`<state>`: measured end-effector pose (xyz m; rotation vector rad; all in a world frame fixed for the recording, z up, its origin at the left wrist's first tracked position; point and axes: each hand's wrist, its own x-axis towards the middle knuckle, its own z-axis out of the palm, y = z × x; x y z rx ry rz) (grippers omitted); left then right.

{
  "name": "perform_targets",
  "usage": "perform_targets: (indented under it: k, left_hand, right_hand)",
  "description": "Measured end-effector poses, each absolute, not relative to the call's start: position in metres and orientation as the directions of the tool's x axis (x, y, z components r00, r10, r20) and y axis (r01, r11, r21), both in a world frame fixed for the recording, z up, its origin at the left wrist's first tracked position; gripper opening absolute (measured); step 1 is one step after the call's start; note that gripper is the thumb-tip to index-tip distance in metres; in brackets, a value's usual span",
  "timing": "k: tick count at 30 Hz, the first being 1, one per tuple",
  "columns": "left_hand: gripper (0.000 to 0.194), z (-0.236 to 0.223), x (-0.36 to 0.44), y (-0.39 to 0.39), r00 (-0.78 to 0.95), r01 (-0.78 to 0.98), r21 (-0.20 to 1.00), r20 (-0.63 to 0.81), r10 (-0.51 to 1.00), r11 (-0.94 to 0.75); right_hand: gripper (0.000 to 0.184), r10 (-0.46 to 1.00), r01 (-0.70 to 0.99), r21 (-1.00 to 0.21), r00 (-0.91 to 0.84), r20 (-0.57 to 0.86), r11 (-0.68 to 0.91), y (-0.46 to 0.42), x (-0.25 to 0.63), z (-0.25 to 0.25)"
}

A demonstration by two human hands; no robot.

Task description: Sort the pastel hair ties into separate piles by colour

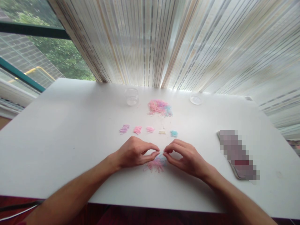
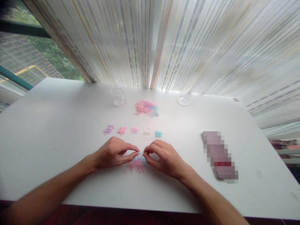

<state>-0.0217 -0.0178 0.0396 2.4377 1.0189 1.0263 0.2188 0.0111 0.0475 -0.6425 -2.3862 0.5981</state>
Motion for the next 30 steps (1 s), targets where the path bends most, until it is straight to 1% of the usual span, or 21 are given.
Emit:
perform_targets:
  k: [6, 9, 12, 20, 30]
  left_hand:
    - [0.011, 0.0408, -0.0214, -0.0181, 0.488, 0.502, 0.509, 0.502, 0.714, -0.700]
    - [0.011, 0.0408, -0.0212, -0.0184, 0.490, 0.497, 0.513, 0.500, 0.714, -0.700]
    - [0.012, 0.0406, -0.0207, -0.0185, 0.499, 0.477, 0.526, 0.498, 0.710, -0.704]
    - [0.009, 0.0409, -0.0208, -0.0179, 0.509, 0.468, 0.522, 0.499, 0.701, -0.713]
    - [0.009, 0.0391, -0.0207, -0.0181, 0.502, 0.485, 0.502, 0.511, 0.698, -0.716]
  right_hand:
    - [0.006, 0.574, 0.301, -0.554, -0.700, 0.425, 0.776, 0.0108, 0.2188, 0.0486]
    - [0.003, 0.579, 0.295, -0.570, -0.701, 0.417, 0.767, 0.0104, 0.2184, 0.0482]
    - [0.008, 0.561, 0.269, -0.574, -0.714, 0.420, 0.773, 0.0100, 0.2178, 0.0470]
    - [0.006, 0.553, 0.264, -0.556, -0.699, 0.453, 0.788, 0.0093, 0.2173, 0.0470]
    - [0.008, 0.571, 0.292, -0.556, -0.696, 0.434, 0.778, 0.0099, 0.2189, 0.0492]
